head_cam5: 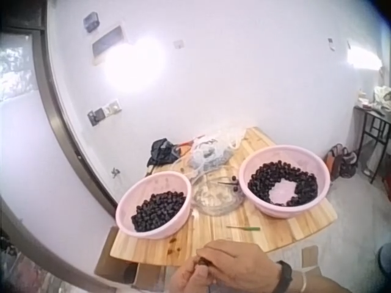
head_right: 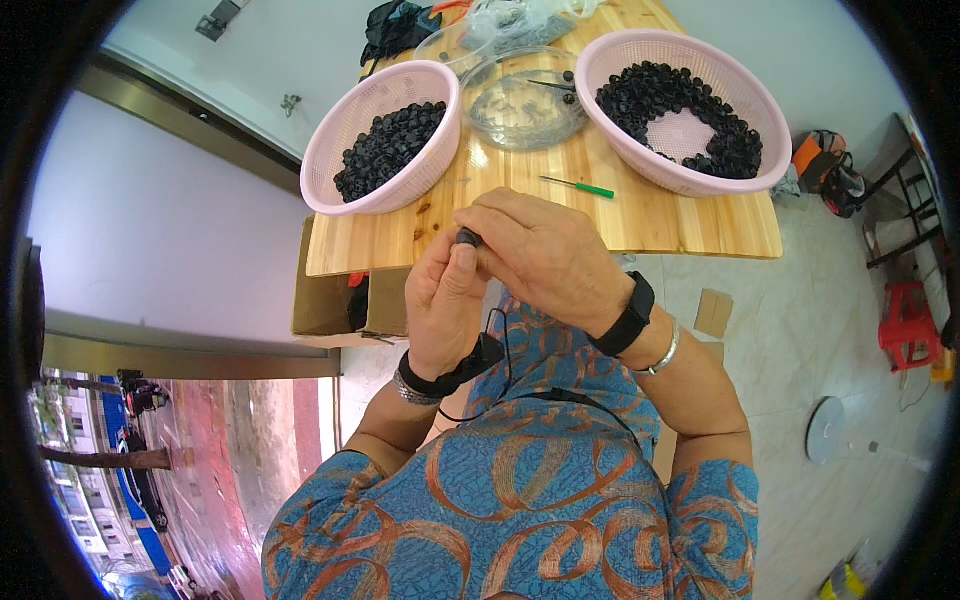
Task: Hand-assembling small black plastic shoe components at a workstation.
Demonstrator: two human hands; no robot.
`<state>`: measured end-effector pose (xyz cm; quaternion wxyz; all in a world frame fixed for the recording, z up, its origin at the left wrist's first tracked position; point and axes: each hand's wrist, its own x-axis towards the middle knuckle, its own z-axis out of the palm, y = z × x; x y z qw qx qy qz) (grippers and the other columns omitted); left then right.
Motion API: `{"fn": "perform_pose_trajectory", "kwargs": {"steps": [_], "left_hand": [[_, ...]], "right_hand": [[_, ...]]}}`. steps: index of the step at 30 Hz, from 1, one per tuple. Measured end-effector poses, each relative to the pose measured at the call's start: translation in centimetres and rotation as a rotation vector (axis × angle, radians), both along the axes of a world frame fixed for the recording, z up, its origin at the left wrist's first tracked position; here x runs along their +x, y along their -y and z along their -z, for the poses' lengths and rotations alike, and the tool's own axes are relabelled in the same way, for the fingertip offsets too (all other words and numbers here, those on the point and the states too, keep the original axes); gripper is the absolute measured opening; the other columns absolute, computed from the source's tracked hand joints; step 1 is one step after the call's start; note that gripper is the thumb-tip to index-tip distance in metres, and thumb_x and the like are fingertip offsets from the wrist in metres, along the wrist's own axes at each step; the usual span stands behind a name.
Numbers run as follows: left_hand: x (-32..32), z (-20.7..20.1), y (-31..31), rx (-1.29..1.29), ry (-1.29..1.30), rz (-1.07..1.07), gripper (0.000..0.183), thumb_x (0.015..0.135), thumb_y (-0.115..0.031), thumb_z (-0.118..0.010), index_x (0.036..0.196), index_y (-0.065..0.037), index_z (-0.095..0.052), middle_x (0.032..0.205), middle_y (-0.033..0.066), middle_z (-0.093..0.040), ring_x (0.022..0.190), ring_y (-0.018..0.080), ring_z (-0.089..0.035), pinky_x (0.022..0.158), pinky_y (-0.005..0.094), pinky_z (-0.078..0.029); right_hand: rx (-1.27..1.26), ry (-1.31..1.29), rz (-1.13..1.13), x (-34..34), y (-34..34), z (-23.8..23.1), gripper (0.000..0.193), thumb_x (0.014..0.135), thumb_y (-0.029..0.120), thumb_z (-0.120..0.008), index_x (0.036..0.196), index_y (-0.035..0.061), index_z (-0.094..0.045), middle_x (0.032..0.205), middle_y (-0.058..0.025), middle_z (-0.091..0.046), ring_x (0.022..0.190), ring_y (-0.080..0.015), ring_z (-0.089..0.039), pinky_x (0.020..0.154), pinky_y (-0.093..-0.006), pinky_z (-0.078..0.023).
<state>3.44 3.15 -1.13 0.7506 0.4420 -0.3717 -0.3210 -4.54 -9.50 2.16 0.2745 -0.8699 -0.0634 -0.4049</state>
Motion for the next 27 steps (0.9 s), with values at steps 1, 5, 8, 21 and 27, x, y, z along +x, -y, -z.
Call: {"fn": "perform_pose_trajectory", "kwargs": {"steps": [1,5,8,21,27], "left_hand": [[-0.1,0.1,0.1,-0.001,0.0,-0.002,0.025,0.096,-0.017,-0.042,0.108,0.004,-0.047,0.098,0.008,-0.056,0.09,0.0132,-0.052,0.082,0.0271,-0.041],[-0.6,0.3,0.7,-0.067,-0.024,-0.11,0.023,0.095,-0.014,-0.045,0.11,0.004,-0.048,0.094,0.0032,-0.054,0.084,0.0079,-0.049,0.076,0.0216,-0.04],[-0.7,0.4,1.0,-0.1,-0.024,-0.164,0.023,0.094,-0.012,-0.046,0.11,0.004,-0.048,0.091,0.0007,-0.052,0.08,0.0047,-0.047,0.071,0.0175,-0.039],[1.0,-2.1,0.5,0.046,-0.166,0.097,0.031,0.096,-0.025,-0.042,0.11,0.001,-0.052,0.101,0.0073,-0.057,0.096,0.0137,-0.056,0.085,0.0286,-0.045],[1.4,-2.4,0.3,-0.004,-0.428,0.099,0.035,0.096,-0.026,-0.039,0.116,0.002,-0.049,0.104,0.0081,-0.056,0.1,0.0163,-0.052,0.088,0.0328,-0.04]], "right_hand": [[-0.005,0.016,-0.001,0.2,0.0,0.1,0.032,0.071,0.01,-0.064,0.101,0.003,-0.055,0.09,-0.0105,-0.058,0.08,-0.0273,-0.059,0.068,-0.0319,-0.049],[-0.017,0.019,0.029,0.8,-0.3,0.6,0.032,0.071,0.009,-0.064,0.101,0.003,-0.056,0.09,-0.0103,-0.059,0.079,-0.0274,-0.059,0.067,-0.0323,-0.049],[-0.007,0.035,0.044,1.4,-0.4,1.4,0.032,0.072,0.008,-0.064,0.102,0.0038,-0.057,0.093,-0.0108,-0.059,0.082,-0.028,-0.06,0.069,-0.033,-0.05],[0.161,0.008,-0.036,1.1,0.3,1.3,0.03,0.075,0.006,-0.064,0.105,0.0008,-0.057,0.099,-0.0138,-0.059,0.085,-0.0273,-0.059,0.073,-0.0311,-0.049],[0.661,0.062,-0.087,0.4,-0.8,1.6,0.031,0.075,0.01,-0.068,0.102,0.0003,-0.056,0.096,-0.0105,-0.059,0.084,-0.0185,-0.058,0.071,-0.0296,-0.048]]}}
